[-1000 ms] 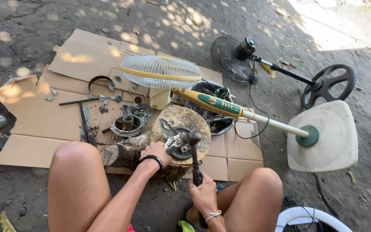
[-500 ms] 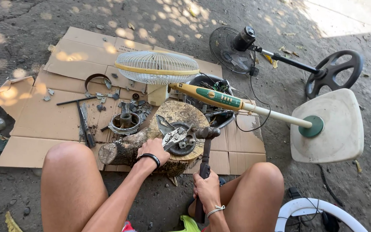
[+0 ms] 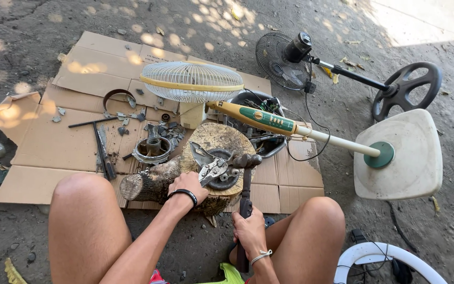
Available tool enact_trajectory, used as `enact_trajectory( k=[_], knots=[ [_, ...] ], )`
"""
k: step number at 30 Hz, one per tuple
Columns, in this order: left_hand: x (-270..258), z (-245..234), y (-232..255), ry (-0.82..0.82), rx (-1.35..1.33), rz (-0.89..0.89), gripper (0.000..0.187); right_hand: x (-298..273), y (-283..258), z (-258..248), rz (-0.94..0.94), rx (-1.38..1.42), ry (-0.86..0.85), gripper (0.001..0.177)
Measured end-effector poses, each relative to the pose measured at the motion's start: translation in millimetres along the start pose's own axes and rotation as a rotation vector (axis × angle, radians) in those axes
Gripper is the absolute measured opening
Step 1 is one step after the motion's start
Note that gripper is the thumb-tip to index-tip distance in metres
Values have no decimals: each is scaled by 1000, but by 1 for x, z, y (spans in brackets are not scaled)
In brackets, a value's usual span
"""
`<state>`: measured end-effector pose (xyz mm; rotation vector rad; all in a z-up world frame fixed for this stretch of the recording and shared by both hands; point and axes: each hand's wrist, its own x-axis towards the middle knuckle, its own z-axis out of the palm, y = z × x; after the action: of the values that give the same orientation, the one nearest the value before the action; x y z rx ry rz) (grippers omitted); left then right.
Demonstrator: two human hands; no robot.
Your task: Dismantling a fan motor assembly using a hammer and pliers on a wooden block
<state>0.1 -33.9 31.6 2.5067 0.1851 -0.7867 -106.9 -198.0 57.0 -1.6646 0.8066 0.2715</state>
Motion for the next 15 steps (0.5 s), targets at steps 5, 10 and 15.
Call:
enact_trajectory(
  k=[5, 10, 15],
  knots=[
    [2, 0, 5, -61, 2, -22, 22, 9, 7, -14, -125, -36, -28, 11],
    [-3, -2, 4, -16, 0, 3, 34, -42, -67, -41, -658, -102, 74, 11],
    [-2, 1, 4, -14, 10, 6, 30, -60, -114, -35, -1037, 22, 128, 12]
  ],
)
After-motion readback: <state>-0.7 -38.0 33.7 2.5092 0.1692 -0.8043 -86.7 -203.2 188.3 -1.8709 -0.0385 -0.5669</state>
